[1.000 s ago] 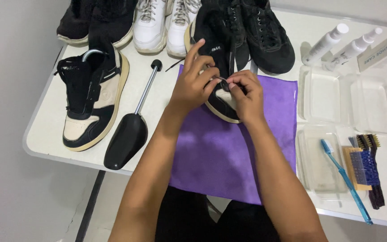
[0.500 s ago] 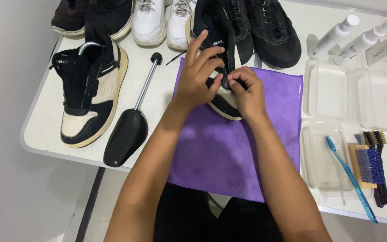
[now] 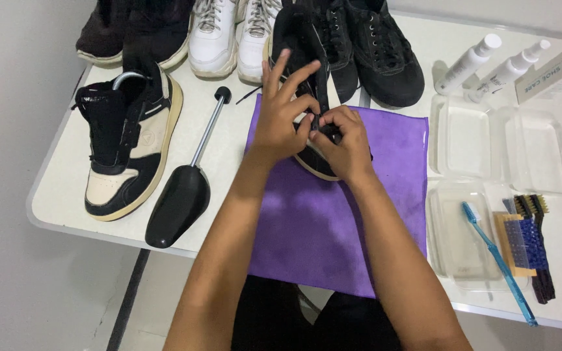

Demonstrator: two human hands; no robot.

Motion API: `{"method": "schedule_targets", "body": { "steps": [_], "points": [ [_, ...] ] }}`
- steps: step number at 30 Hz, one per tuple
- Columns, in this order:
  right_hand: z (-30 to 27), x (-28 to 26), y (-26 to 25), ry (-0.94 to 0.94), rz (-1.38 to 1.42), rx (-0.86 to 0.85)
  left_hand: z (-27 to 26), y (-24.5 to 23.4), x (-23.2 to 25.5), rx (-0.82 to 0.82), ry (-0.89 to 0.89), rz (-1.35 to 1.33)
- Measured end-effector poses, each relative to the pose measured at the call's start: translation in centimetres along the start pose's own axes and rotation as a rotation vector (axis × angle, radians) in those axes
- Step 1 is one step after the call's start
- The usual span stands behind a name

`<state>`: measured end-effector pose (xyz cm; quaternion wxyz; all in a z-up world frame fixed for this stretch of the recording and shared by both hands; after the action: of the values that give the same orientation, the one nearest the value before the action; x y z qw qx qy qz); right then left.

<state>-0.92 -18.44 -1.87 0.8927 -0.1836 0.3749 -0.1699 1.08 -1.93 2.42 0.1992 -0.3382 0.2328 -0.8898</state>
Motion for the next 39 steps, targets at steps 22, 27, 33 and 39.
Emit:
{"method": "schedule_targets", "body": {
  "steps": [22,27,33,39],
  "points": [
    [0.8,-0.3,-1.2,0.400,0.373,-0.132,-1.3,-0.2,-0.8,0.096,0.044,0.041],
    [1.1,-1.4,-1.2,0.356,0.226,-0.187,-1.6,-0.6,-0.8,0.030,0.078,0.057],
    [1.2,-1.4,-1.1,0.326,0.146,-0.276,-2.0,-1.3,-0.9,-0.001,0.067,0.084],
    [0.7,-1.0,-0.6,0.330,0.126,-0.239,-1.8,-1.4,-0.5,-0.009,0.066,0.044]
  ]
}}
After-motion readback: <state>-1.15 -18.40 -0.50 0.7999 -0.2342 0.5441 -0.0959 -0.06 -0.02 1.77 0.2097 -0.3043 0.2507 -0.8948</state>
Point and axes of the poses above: each hand's wrist, its own z-axis towards the middle knuckle, its own y-axis out of the palm, x = y × z, the point moved 2 cm from there along z, towards the middle knuckle, and after that the axes turned 9 degrees about -y, right-handed, at the moved point
